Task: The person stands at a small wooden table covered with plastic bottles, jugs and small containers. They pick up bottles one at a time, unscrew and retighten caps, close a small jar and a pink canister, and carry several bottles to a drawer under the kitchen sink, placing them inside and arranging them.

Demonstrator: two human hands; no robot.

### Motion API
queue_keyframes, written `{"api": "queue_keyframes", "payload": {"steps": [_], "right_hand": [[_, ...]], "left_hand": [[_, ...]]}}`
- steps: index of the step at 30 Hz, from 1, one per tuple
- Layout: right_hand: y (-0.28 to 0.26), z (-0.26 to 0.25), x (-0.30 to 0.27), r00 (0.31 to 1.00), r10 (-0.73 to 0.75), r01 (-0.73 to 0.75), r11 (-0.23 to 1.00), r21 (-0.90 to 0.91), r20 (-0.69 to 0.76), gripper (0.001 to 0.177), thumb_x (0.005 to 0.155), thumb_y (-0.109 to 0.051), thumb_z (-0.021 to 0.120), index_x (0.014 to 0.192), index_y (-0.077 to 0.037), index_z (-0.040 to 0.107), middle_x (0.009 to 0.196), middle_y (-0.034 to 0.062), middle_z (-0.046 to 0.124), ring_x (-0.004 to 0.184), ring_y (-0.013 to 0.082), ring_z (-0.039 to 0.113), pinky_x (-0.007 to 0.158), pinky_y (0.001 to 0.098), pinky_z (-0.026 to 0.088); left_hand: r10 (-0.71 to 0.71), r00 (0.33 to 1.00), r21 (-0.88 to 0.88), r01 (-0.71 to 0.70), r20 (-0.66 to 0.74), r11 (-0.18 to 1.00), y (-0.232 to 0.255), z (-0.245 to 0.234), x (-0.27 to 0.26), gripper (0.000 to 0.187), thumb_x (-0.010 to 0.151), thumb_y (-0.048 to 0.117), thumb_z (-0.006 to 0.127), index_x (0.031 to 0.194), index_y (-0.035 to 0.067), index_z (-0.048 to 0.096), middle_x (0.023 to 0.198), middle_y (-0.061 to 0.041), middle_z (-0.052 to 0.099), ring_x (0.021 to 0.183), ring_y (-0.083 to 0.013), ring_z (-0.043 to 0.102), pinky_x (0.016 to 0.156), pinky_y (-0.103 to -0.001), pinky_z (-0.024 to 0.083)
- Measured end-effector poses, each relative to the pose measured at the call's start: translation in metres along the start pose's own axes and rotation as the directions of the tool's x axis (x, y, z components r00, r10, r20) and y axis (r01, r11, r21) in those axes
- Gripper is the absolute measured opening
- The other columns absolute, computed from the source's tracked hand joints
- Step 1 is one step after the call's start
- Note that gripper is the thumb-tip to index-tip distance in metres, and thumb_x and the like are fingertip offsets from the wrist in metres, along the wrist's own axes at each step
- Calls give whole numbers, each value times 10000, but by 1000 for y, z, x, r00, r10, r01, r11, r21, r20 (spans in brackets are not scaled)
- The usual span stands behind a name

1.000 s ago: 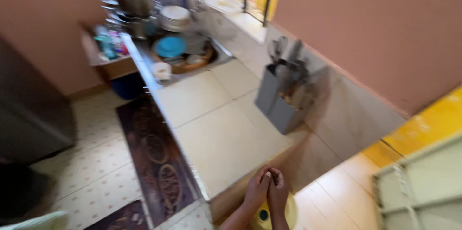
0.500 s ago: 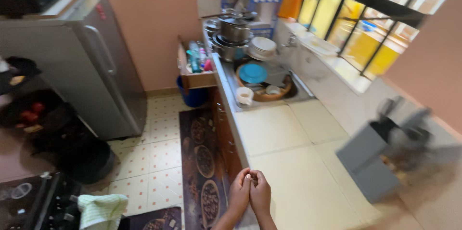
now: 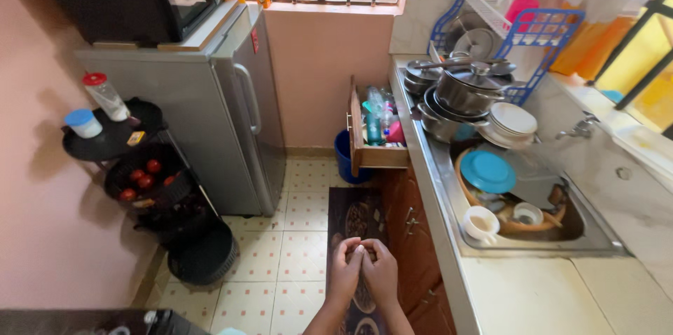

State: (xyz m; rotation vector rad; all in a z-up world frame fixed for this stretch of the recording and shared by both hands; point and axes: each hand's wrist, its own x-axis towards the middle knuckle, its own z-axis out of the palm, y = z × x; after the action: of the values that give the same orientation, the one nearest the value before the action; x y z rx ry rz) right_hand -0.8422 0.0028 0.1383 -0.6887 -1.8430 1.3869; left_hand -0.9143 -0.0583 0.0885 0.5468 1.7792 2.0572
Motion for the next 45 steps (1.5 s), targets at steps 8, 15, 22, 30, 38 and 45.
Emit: {"api": "queue_keyframes", "payload": {"steps": [8,15,22,30,38,45], "right_hand": [[36,83,143,995,2,1,1000,-30,96,138,872,-48,645,976,-6,725,822,103,772,731,143,726,666,280,562],[81,131,314,998,29,-35,993,108,57,143,868,-42,637,990,-13,704,845,91,775,744,143,732,680,283,572],[103,143,459,993,-85,80,995,-65,-81,166,898,-71,646,1034,-9,719,915,82,766,862,145,728,788,291,561],[144,185,570,984,75,-92,991,-97,-162,155,918,-140,678,1014,-26,721,891,95,760,816,166,715,749,305,564],[177,248,692,912,158,-178,984,-18,-379,221,898,-87,644,1108,-36,694,998,120,755,893,182,715,801,314,564],[210,243,755,905,73,-216,928,-303,-420,251,873,-91,691,1116,-32,703,1066,151,728,947,252,727,825,345,573]], "left_hand": [[-133,984,-238,159,119,958,-12,-37,150,411,966,171,638,1347,24,594,1226,-99,700,1143,-164,657,989,-300,522],[-149,975,-149,173,164,974,-18,-10,329,436,946,197,678,1344,38,601,1241,-85,697,1178,-154,636,1018,-298,490],[-103,936,-299,209,335,931,-22,29,482,401,978,174,647,1344,16,604,1263,-64,678,1178,-136,612,1042,-294,469],[-166,841,-300,359,515,884,-39,27,614,402,990,188,632,1357,28,591,1273,-50,672,1180,-127,611,1028,-297,475],[-245,775,-92,362,583,928,-85,54,778,395,995,185,642,1355,27,604,1232,-45,665,1137,-116,606,1001,-284,477],[-366,658,-31,510,658,859,-126,81,857,437,971,214,653,1375,60,588,1235,-32,666,1095,-113,612,914,-252,489]]}}
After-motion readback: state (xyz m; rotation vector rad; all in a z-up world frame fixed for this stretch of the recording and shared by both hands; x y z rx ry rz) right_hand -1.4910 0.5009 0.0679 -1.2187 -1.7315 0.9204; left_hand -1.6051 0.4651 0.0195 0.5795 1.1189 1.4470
